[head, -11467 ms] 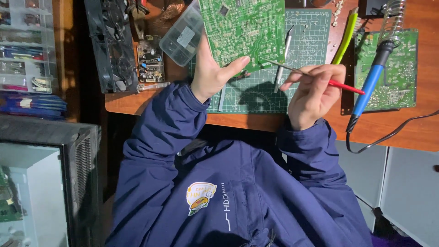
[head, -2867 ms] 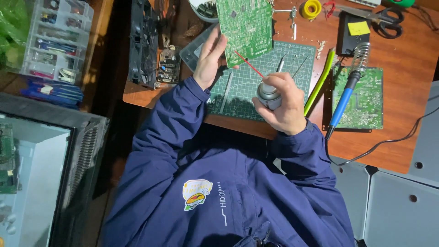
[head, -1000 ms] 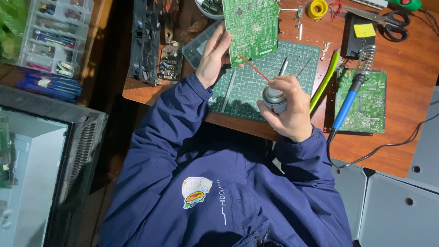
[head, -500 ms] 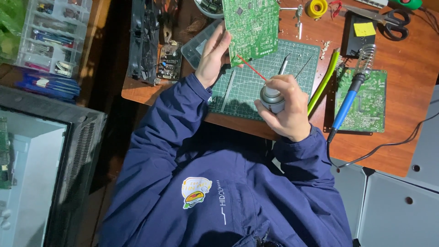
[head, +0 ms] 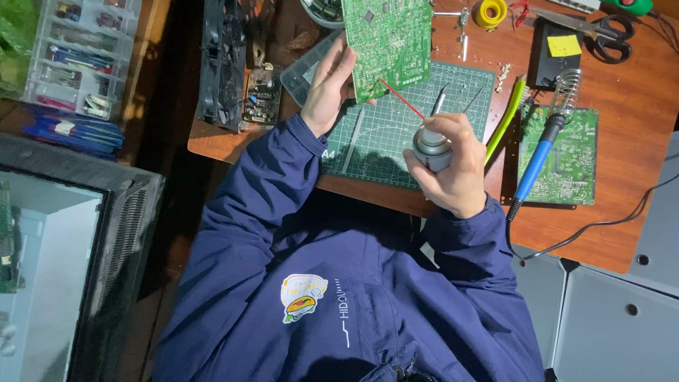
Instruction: The person uses a red-handled tool to scrape and clean a green circuit board. They then spray the board with a can and use a soldering iron to work on the components.
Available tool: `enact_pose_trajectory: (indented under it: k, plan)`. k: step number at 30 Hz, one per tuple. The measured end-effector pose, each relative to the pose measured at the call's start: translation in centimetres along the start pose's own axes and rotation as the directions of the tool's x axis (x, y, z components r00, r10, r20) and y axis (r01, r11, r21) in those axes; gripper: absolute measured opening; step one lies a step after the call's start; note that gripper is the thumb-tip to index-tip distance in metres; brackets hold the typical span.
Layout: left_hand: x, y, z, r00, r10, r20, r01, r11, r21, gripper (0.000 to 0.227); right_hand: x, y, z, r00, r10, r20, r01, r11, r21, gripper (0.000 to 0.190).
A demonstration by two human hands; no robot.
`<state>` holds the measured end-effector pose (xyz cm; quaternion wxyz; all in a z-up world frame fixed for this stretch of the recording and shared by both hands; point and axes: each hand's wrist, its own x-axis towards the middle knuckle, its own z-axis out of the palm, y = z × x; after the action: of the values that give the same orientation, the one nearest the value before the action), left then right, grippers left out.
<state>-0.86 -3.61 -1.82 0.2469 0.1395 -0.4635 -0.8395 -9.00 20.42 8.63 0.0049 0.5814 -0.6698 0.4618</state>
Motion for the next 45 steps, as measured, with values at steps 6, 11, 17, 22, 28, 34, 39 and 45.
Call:
enact_pose_trajectory:
  k: [6, 11, 17, 22, 28, 34, 39, 45]
  plan:
    - [0.0, -0.2, -0.3, 0.999, 0.021, 0.026, -0.021, 1.000, 0.006, 0.066, -0.1, 0.0, -0.1, 0.999, 0.025, -0.026, -0.024, 0.999, 0.028, 0.045]
    - [-0.1, -0.2, 0.0, 0.996, 0.088, 0.026, -0.090, 0.990, 0.108, 0.067, 0.1, -0.4, -0.1, 0.999, 0.027, -0.023, -0.026, 1.000, 0.017, 0.044]
    - [0.1, -0.6, -0.3, 0.999, 0.039, -0.007, -0.038, 0.996, 0.081, 0.074, -0.1, -0.4, -0.1, 0.999, 0.033, -0.017, -0.032, 0.999, 0.025, 0.045]
    - [0.0, -0.5, -0.2, 0.997, 0.076, 0.020, -0.077, 0.994, 0.082, 0.068, 0.0, -1.7, -0.3, 0.988, 0.124, -0.095, -0.119, 0.991, 0.060, 0.044]
    - [-0.6, 0.6, 0.8, 0.995, -0.001, 0.105, 0.008, 0.998, -0.061, 0.063, 2.0, -4.0, -0.9, 0.924, 0.131, -0.359, -0.056, 0.976, 0.212, 0.050]
    - [-0.7, -1.2, -0.2, 0.988, 0.124, 0.097, -0.133, 0.987, 0.095, 0.062, 3.1, -2.5, -1.4, 0.904, 0.144, -0.403, -0.099, 0.986, 0.131, 0.056]
    - [-1.0, -1.2, -0.1, 0.991, 0.101, 0.090, -0.112, 0.985, 0.132, 0.056, 4.5, 1.3, -1.1, 0.850, 0.073, -0.522, -0.147, 0.984, -0.101, 0.058]
    - [-1.1, -0.8, 0.5, 0.992, 0.083, 0.096, -0.093, 0.990, 0.104, 0.060, 4.1, 8.2, -0.1, 0.820, 0.035, -0.571, -0.153, 0.975, -0.159, 0.053]
